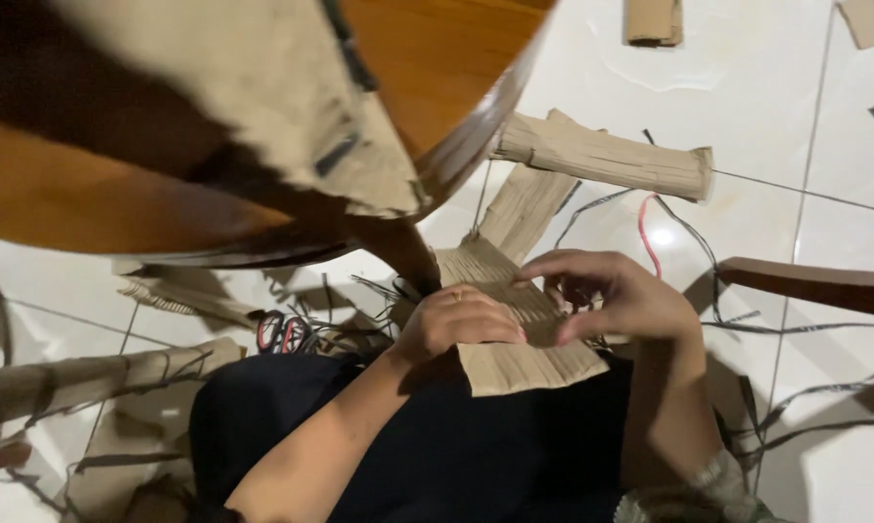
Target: The person secures cardboard wrapping around the legs of a wooden stool by twisting pieces of metal wire over them.
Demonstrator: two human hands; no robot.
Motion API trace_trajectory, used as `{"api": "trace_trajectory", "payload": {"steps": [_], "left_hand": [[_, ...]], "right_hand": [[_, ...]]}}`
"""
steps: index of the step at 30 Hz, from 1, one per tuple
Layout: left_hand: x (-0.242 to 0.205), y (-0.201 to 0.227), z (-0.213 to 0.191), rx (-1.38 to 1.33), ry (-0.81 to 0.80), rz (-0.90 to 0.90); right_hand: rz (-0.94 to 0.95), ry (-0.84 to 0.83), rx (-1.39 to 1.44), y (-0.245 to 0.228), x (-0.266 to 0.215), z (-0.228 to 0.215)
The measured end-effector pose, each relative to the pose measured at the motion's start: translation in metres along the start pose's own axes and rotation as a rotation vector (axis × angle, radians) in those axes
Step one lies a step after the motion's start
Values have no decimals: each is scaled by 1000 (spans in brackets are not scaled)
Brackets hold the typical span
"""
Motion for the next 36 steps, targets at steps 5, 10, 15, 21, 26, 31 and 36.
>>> {"api": "trace_trajectory", "payload": {"steps": [5,10,15,21,26,31,36], "left_hand": [[-19,15,-26,-93,143,-97],[-80,-15,-52,-32,110,-29],[-39,0,-62,32,117,-346],[-50,13,-79,575,161,-526],[-70,25,-106,733,345,-516],[-63,26,-106,745,336,-471],[-70,11,-90,798,292,-459]], "right_hand": [[-274,-213,423,11,32,8],[-168,-63,205,43,73,64],[109,157,70,122,87,73],[385,352,-233,85,93,83],[177,482,-221,56,90,96],[182,514,-294,84,88,95],[267,506,-361,85,91,97]]}}
Point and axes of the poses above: each hand's wrist, its own x-axis towards the middle knuckle, its own z-axis out of the palm, y = z × x, the point moved 4 cm from there along x, towards the middle knuckle, and after that the axes turned 9 degrees about z, right-handed, at the moved point
